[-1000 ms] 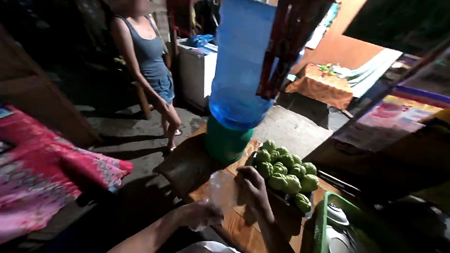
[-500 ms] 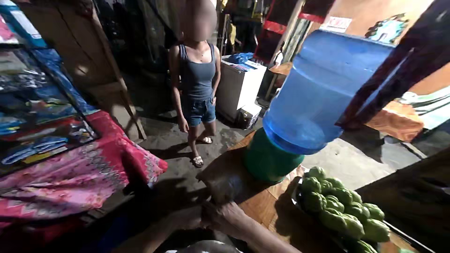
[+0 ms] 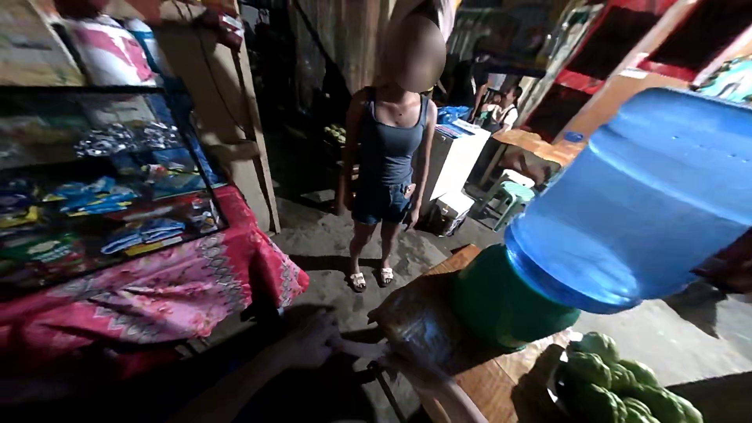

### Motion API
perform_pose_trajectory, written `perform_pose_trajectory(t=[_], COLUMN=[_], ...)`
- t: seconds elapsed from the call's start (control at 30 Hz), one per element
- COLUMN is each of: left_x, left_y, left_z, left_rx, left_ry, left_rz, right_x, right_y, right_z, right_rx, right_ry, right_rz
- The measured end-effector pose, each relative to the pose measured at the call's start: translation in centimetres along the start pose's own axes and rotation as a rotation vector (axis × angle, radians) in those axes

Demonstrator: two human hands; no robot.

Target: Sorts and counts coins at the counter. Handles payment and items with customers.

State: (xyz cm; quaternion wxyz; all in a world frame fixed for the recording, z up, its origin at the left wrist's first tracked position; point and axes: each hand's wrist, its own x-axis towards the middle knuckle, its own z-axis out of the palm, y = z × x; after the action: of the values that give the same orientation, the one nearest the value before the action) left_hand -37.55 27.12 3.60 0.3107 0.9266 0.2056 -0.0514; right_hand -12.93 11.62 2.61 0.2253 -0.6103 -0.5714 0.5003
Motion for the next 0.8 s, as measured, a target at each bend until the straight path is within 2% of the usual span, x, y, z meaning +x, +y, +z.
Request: perform_pose_trajectory(t=[0.13,0.2,0.27,0.3,0.37,0.47,0.5,0.57,0.6,0.67,0.73,0.8], left_x=[0.4,1.3,2.2,2.7,2.7,1.9,1.8,1.8,1.9,1.5,1.1,1.7], left_y=[2.9,4.0,5.1,5.8,7.4,7.7,6.9,4.6,3.1,1.8,2.8,3.1], left_z=[-3.6,-4.2,-3.8,-3.4,-3.2,-3.1,-2.7,-1.7,-1.1,0.0,0.5,1.2], left_rx=[0.000,-0.071,-0.231,-0.346,-0.583,-0.724,-0.743,-0.726,-0.697,-0.723,-0.750,-0.664], left_ry=[0.156,0.320,0.545,0.624,0.591,0.399,0.348,0.300,0.293,0.351,0.522,0.667], left_rz=[-0.066,-0.004,0.187,0.320,0.516,0.576,0.580,0.581,0.596,0.560,0.392,0.235], right_x=[-0.2,-1.4,-2.0,-1.5,-0.1,2.2,2.5,2.9,3.4,3.4,3.3,4.4], right_y=[0.9,-0.4,-2.9,-3.8,-5.4,-5.7,-5.1,-4.9,-4.4,-4.4,-5.7,-6.1], right_z=[2.4,3.8,5.8,6.6,7.6,5.8,4.7,2.3,1.5,0.9,1.1,1.8], right_rx=[0.684,0.949,1.095,1.108,1.011,0.812,0.724,0.658,0.590,0.421,0.332,0.362], right_ry=[0.124,-0.030,-0.224,-0.309,-0.209,0.181,0.202,0.125,0.100,0.141,0.266,0.413], right_rz=[0.011,-0.111,-0.283,-0.325,-0.332,-0.460,-0.453,-0.327,-0.368,-0.395,-0.332,-0.289])
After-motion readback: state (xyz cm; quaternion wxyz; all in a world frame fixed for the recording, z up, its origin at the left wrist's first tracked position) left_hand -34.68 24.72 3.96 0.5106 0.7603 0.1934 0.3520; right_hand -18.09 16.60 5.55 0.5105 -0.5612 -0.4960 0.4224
